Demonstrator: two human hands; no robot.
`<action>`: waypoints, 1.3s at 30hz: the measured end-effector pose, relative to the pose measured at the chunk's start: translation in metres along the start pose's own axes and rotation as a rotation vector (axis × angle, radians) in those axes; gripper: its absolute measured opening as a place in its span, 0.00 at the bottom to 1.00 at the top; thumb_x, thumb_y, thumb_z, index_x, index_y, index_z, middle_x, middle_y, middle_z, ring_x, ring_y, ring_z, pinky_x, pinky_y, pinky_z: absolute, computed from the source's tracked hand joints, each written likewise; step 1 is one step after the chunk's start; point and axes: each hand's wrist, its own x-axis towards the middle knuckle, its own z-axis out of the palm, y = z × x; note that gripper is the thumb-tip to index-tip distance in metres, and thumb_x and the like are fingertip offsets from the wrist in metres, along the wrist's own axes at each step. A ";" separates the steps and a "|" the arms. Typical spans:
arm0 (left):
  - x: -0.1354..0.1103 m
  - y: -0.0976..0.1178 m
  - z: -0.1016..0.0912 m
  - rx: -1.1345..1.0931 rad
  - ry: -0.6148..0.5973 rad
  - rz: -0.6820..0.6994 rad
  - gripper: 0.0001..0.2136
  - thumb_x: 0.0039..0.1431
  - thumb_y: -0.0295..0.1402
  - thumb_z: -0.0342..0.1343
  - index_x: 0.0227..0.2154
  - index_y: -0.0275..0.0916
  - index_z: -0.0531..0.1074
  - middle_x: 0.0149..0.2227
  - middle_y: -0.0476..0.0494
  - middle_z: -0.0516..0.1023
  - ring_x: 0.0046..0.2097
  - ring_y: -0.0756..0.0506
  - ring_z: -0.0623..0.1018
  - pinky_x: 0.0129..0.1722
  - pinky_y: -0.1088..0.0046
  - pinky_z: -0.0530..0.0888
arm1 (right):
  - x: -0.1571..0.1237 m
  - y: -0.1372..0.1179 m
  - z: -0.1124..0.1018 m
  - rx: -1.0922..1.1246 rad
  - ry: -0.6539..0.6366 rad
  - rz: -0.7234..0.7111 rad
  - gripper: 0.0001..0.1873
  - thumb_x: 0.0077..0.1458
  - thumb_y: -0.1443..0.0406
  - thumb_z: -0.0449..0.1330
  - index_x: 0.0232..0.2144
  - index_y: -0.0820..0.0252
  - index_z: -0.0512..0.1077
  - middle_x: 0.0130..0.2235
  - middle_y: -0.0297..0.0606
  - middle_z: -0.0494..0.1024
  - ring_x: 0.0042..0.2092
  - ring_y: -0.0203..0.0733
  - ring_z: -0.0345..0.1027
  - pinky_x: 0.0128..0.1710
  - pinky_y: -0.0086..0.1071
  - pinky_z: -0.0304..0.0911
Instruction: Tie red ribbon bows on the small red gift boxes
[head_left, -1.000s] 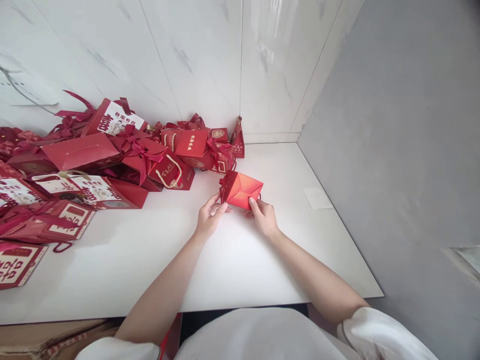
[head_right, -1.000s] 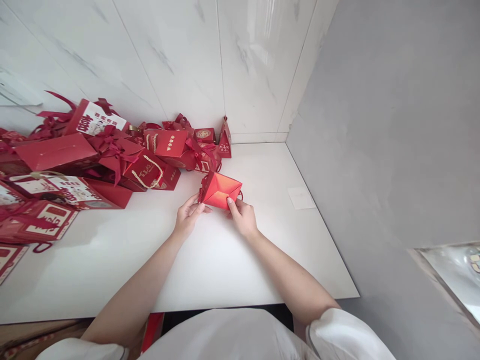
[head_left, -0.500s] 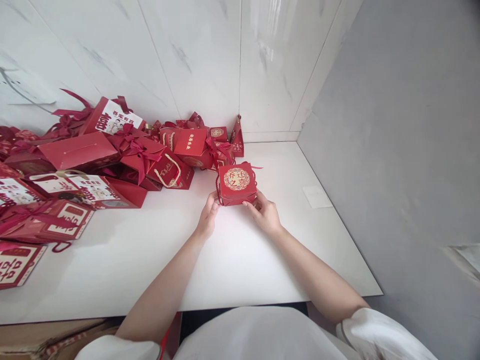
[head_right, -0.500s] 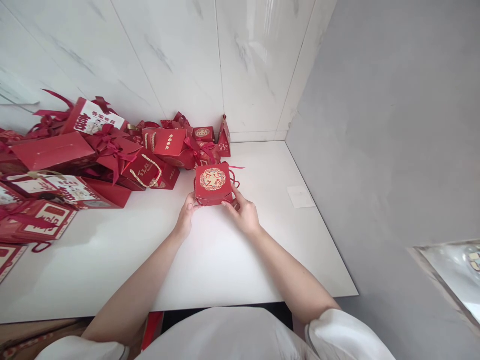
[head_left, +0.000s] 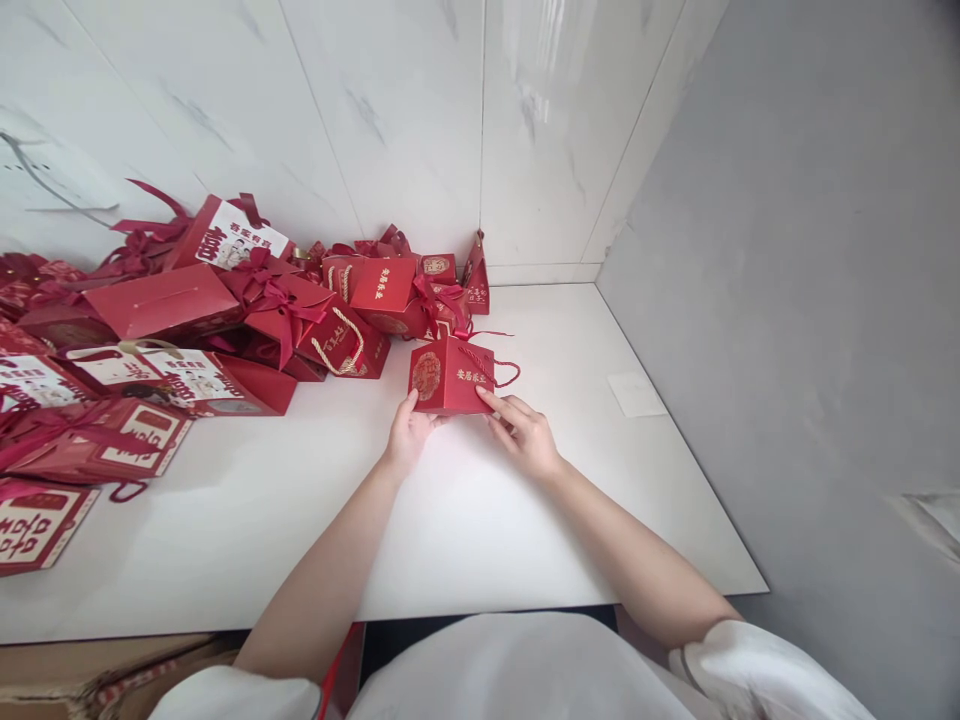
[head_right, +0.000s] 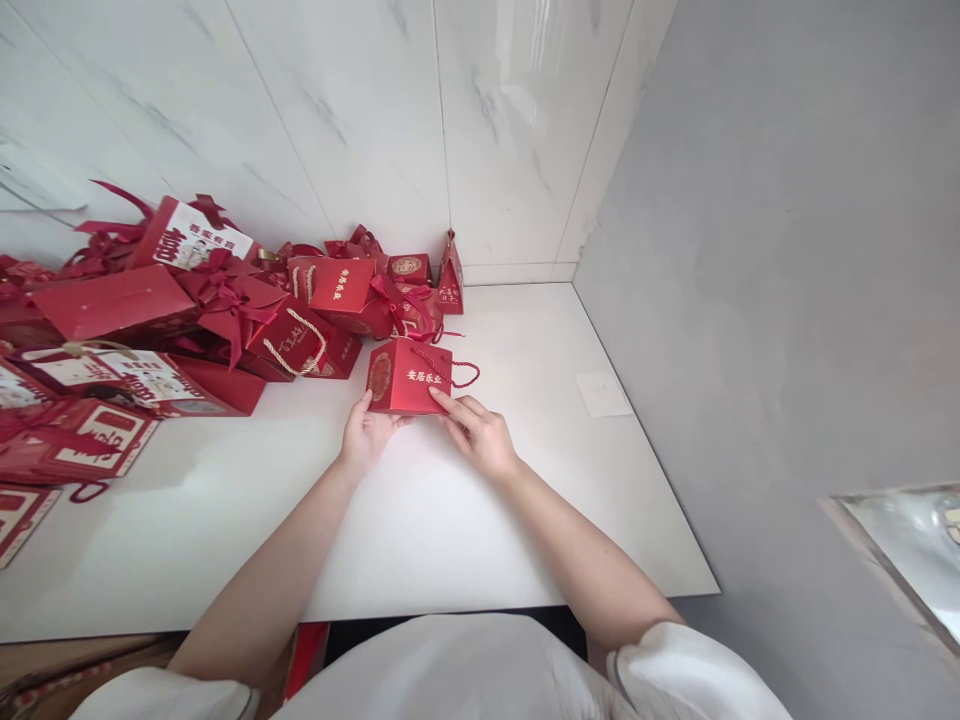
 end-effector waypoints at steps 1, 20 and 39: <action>0.000 0.000 0.000 -0.001 -0.004 -0.007 0.31 0.59 0.54 0.51 0.58 0.37 0.69 0.57 0.34 0.76 0.60 0.32 0.73 0.54 0.51 0.71 | 0.000 0.000 0.000 0.009 0.010 0.000 0.23 0.69 0.57 0.49 0.63 0.46 0.66 0.36 0.38 0.73 0.31 0.38 0.68 0.34 0.32 0.71; -0.013 -0.008 0.009 0.813 0.123 0.630 0.48 0.41 0.39 0.74 0.64 0.45 0.56 0.63 0.32 0.56 0.65 0.31 0.62 0.60 0.54 0.69 | 0.009 0.011 -0.007 0.427 -0.111 0.221 0.36 0.67 0.41 0.37 0.58 0.54 0.68 0.57 0.44 0.75 0.54 0.52 0.72 0.52 0.45 0.70; -0.013 0.007 -0.002 1.030 -0.251 0.836 0.34 0.58 0.51 0.57 0.62 0.38 0.60 0.57 0.30 0.68 0.60 0.32 0.70 0.58 0.49 0.70 | 0.018 0.010 -0.005 0.978 0.025 0.445 0.35 0.58 0.37 0.49 0.55 0.53 0.68 0.58 0.43 0.74 0.61 0.58 0.67 0.59 0.51 0.66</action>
